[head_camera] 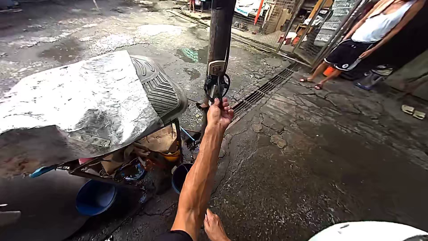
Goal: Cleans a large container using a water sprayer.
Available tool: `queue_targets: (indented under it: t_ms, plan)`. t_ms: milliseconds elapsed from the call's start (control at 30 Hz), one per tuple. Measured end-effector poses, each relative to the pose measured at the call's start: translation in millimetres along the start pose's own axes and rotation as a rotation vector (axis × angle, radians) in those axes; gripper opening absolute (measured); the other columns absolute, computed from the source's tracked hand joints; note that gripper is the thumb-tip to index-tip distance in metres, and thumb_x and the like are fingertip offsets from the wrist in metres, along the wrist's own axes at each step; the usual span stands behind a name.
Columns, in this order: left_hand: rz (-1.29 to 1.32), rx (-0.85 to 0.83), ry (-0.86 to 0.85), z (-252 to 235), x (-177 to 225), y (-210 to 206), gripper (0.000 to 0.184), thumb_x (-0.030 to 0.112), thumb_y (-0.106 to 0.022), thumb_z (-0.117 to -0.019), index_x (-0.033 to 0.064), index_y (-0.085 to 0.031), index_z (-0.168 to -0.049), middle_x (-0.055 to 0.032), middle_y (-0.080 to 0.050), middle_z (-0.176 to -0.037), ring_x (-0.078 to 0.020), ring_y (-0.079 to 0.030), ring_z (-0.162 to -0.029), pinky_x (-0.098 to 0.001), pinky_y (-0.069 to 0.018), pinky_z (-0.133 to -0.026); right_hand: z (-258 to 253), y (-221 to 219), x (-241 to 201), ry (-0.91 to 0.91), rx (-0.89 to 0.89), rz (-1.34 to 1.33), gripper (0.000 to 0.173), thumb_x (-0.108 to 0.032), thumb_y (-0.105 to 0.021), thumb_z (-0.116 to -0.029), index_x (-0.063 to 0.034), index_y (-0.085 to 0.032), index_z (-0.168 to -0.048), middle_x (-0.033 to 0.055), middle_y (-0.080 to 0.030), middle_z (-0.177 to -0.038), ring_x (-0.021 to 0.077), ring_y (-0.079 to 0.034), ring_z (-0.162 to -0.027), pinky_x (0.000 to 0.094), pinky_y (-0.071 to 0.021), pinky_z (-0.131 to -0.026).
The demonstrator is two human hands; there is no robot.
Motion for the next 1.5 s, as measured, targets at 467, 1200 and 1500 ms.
queue_targets:
  t_ms: [467, 1200, 1500]
  plan:
    - [-0.825, 0.032, -0.188, 46.7, 12.0, 53.1, 0.061, 0.057, -0.028, -0.1089, 0.0084, -0.058, -0.13, -0.0054, -0.068, -0.093, -0.0156, -0.066, -0.072, -0.0348, -0.0583, -0.068, 29.3, 24.6, 42.3, 0.239, -0.019, 0.07, 0.045, -0.033, -0.043, -0.1079, 0.0042, -0.068, -0.104, 0.02, -0.069, -0.08, 0.0359, -0.072, -0.079, 0.0532, -0.0568, -0.075]
    - [-0.58, 1.269, -0.485, 685.8, 176.2, 526.4, 0.029, 0.008, -0.049, -0.1059, -0.0012, -0.049, -0.134, -0.0118, -0.057, -0.093, -0.0161, -0.059, -0.062, -0.0321, -0.0551, -0.056, 258.6, -317.1, -247.0, 0.873, -0.77, 0.586, 0.044, -0.035, -0.036, -0.1101, 0.0011, -0.062, -0.115, 0.0201, -0.071, -0.091, 0.0373, -0.072, -0.093, 0.0525, -0.0566, -0.084]
    - [-0.346, 1.416, -0.747, 879.5, 280.7, 574.7, 0.044, 0.02, -0.049, -0.1097, 0.0092, -0.045, -0.152, -0.0081, -0.065, -0.083, -0.0086, -0.048, -0.049, -0.0225, -0.0374, -0.043, 344.0, -466.9, -367.5, 1.224, -0.938, 0.526, 0.041, -0.033, -0.039, -0.1097, 0.0011, -0.062, -0.111, 0.0195, -0.071, -0.087, 0.037, -0.073, -0.087, 0.0525, -0.0575, -0.078]
Point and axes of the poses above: each hand's wrist, its own z-axis away from the middle knuckle, its own y-axis out of the back of the hand, x = y × z, the point moved 2 cm from there along -z, towards the middle knuckle
